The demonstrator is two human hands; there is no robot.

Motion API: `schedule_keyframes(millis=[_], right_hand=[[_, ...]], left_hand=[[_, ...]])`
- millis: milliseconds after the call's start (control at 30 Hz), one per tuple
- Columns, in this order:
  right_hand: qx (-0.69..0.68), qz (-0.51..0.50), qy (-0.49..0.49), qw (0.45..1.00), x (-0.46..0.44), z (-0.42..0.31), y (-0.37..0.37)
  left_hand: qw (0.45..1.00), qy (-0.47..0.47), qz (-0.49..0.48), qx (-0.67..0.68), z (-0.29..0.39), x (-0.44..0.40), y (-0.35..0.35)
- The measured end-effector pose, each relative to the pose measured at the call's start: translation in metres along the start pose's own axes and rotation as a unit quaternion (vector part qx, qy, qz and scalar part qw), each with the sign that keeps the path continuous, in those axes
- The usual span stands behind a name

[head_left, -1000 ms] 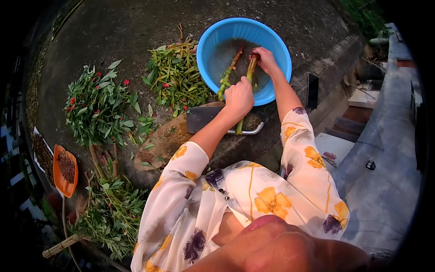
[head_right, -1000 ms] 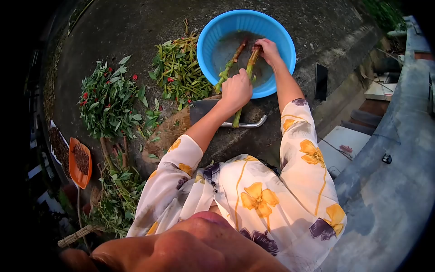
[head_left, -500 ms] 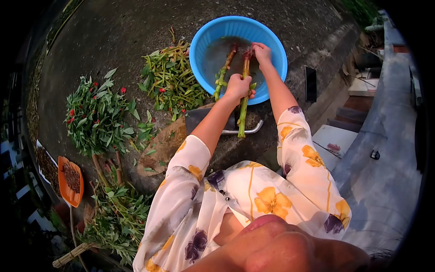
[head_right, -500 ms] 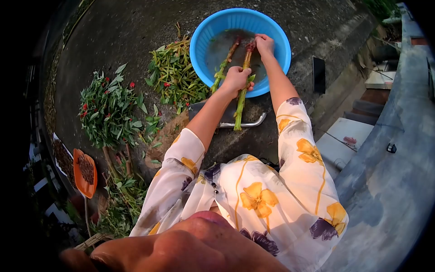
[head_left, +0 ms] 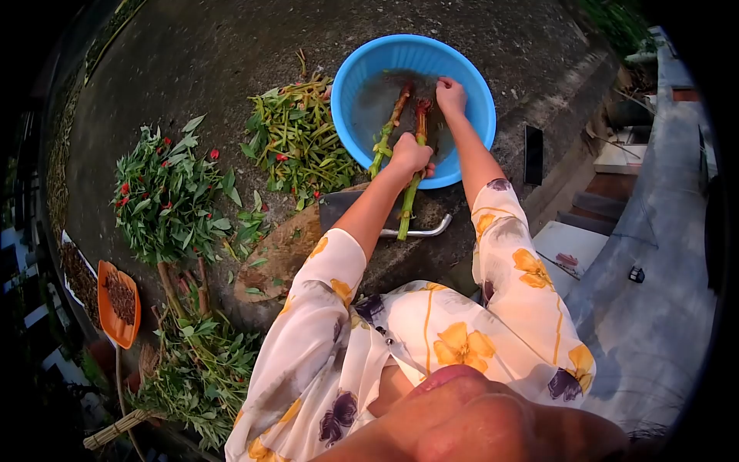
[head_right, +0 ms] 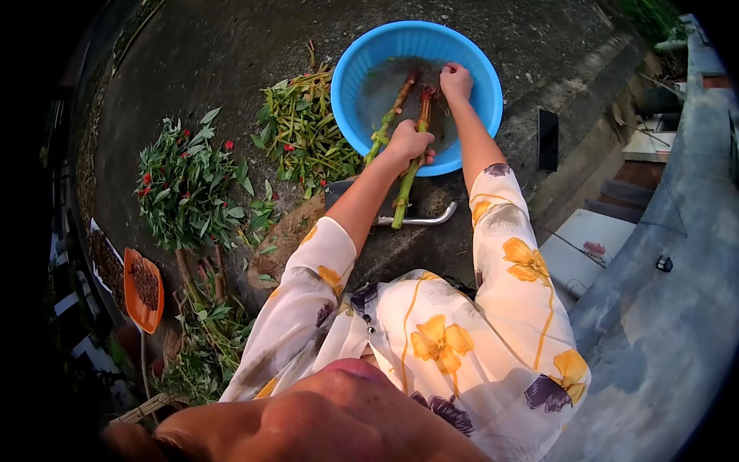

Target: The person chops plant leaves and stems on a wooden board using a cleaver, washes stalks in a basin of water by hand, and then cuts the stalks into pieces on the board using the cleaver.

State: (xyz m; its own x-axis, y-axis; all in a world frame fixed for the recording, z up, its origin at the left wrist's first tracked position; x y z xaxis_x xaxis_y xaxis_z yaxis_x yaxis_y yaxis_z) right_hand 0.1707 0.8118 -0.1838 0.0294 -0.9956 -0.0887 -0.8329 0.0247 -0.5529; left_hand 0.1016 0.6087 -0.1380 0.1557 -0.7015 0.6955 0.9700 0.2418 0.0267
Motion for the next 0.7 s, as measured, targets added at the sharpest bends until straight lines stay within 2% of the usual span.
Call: schedule_keyframes(millis=[33, 67, 100, 167, 300, 367, 400, 467, 500, 533, 567, 600, 633, 700], right_hand=[[-0.077, -0.096, 0.107, 0.987, 0.009, 0.009, 0.012], [-0.152, -0.19, 0.21, 0.947, 0.02, 0.014, 0.024], [-0.152, -0.191, 0.208, 0.947, 0.022, 0.011, 0.024], [-0.129, -0.278, 0.18, 0.935, 0.025, 0.014, 0.029], [-0.139, -0.28, 0.18, 0.933, 0.012, 0.03, 0.025], [-0.007, -0.123, 0.079, 0.989, -0.004, 0.036, 0.018], [-0.008, -0.125, 0.078, 0.989, -0.007, 0.041, 0.023], [-0.043, -0.041, 0.082, 0.995, -0.009, 0.042, 0.018], [-0.041, -0.04, 0.082, 0.995, -0.008, 0.044, 0.019], [-0.111, -0.146, 0.164, 0.969, 0.001, 0.041, 0.03], [-0.178, -0.25, 0.24, 0.921, 0.014, 0.038, 0.041], [-0.132, -0.276, 0.138, 0.942, 0.021, 0.026, 0.038], [-0.131, -0.277, 0.139, 0.942, 0.026, 0.017, 0.034], [0.056, -0.224, 0.076, 0.97, 0.029, 0.001, 0.014]], left_hand=[[1.0, -0.003, -0.009, -0.029, 0.001, -0.002, 0.0], [1.0, -0.002, -0.009, -0.029, 0.002, -0.002, 0.0], [0.999, -0.003, -0.019, -0.026, 0.002, -0.002, 0.001], [0.999, -0.005, -0.028, -0.021, 0.003, 0.001, 0.0], [0.999, 0.029, -0.024, 0.02, -0.005, -0.001, 0.009], [0.998, 0.046, -0.015, 0.046, -0.004, -0.003, 0.005], [0.999, 0.031, -0.025, 0.022, -0.004, -0.004, 0.002], [0.999, 0.014, -0.034, 0.002, -0.005, -0.008, 0.001], [0.999, -0.019, -0.032, 0.034, -0.007, -0.01, 0.001], [0.996, -0.052, -0.03, 0.066, -0.01, -0.012, 0.001], [0.996, -0.051, -0.03, 0.066, -0.008, -0.011, 0.001], [0.996, -0.038, -0.024, 0.076, -0.007, -0.01, -0.001], [0.996, -0.027, -0.019, 0.086, -0.006, -0.006, -0.002], [0.995, -0.029, -0.043, 0.082, 0.0, 0.01, -0.003]])
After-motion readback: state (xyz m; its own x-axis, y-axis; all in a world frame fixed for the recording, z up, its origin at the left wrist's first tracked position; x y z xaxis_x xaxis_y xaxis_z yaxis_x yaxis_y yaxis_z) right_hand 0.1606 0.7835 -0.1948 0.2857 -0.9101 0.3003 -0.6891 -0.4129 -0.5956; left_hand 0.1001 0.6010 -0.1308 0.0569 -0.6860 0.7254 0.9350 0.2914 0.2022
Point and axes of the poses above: each hand's wrist, its own x-axis away from the middle knuckle, its own y-axis out of the palm, z = x × y, the point moved 5 cm from there along -x, towards the middle knuckle, and after that the axes turned 4 degrees about -x, right-handed, at the moved point
